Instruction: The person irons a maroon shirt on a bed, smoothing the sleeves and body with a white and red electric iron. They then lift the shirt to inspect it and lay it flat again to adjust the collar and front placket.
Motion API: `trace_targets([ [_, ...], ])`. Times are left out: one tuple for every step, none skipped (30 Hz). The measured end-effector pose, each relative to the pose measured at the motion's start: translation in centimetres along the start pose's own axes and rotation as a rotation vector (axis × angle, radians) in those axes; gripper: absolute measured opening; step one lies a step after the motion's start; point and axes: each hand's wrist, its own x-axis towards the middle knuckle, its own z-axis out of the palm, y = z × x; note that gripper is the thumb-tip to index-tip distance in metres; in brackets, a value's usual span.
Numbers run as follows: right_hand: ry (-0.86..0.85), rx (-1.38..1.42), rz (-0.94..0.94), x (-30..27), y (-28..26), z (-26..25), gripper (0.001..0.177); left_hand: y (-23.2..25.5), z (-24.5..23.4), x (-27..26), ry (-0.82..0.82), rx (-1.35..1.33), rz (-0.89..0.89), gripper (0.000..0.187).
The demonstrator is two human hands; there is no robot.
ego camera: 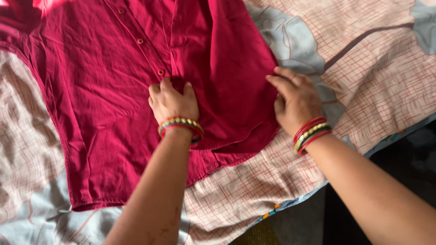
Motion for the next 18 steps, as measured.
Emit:
trace_targets([
  [0.02,-0.013,0.03,0.1,0.0,0.1,0.036,-0.2,0.1,0.5,-0.099,-0.059,-0.069,0.054],
  [0.014,0.012,0.114,0.1,0.0,0.1,0.031,-0.3,-0.1,1.0,-0.198,-0.118,-0.137,0.053],
  [0.012,0.039,0.195,0.3,0.2,0.1,0.029,-0.5,-0.4,1.4,-0.29,-0.178,-0.204,0.051],
  [0.009,0.066,0.276,0.6,0.3,0.3,0.029,-0.5,-0.8,1.4,-0.306,-0.213,-0.23,0.049],
  [0.009,0.087,0.321,1.0,0.7,0.6,0.029,-0.4,-1.0,1.3,-0.322,-0.251,-0.253,0.047],
  [0.008,0.108,0.367,1.3,1.1,1.1,0.029,-0.2,-1.2,1.2,-0.339,-0.289,-0.277,0.045],
  [0.009,0.125,0.414,1.6,1.9,1.6,0.029,-0.1,-1.4,1.1,-0.321,-0.409,-0.302,0.044],
  [0.019,0.207,0.437,2.0,2.9,2.1,0.028,-0.1,-1.6,0.8,-0.301,-0.529,-0.327,0.045],
  [0.026,0.293,0.462,2.3,4.0,2.4,0.027,-0.2,-1.8,0.5,-0.281,-0.644,-0.353,0.046],
  [0.032,0.379,0.486,2.2,5.1,2.4,0.026,-0.4,-2.1,-0.2,-0.17,-0.623,-0.262,0.044],
  [0.025,0.588,0.606,2.1,6.2,2.0,0.026,-0.6,-2.4,-1.2,-0.055,-0.598,-0.17,0.042],
  [0.015,0.798,0.725,2.0,7.3,1.4,0.025,-0.8,-2.6,-2.5,0.059,-0.57,-0.077,0.04],
  [0.006,1.007,0.843,2.1,8.1,0.7,0.024,-1.0,-2.8,-4.0,0.121,-0.523,-0.009,0.035],
  [-0.024,0.917,0.807,2.0,8.4,0.3,0.023,-1.1,-3.1,-5.6,0.182,-0.475,0.059,0.03],
  [-0.056,0.829,0.772,1.6,8.3,-0.1,0.022,-1.3,-3.5,-7.2,0.131,-0.453,0.027,0.031],
  [-0.086,0.742,0.735,1.4,7.9,-0.4,0.021,-1.5,-4.0,-8.7,0.08,-0.43,-0.004,0.032],
  [-0.096,0.691,0.731,1.3,7.4,-0.6,0.023,-1.5,-4.3,-9.4,0.025,-0.408,-0.038,0.033],
  [-0.107,0.64,0.725,1.3,6.8,-0.7,0.024,-1.6,-4.4,-9.4,-0.003,-0.414,-0.086,0.038],
])
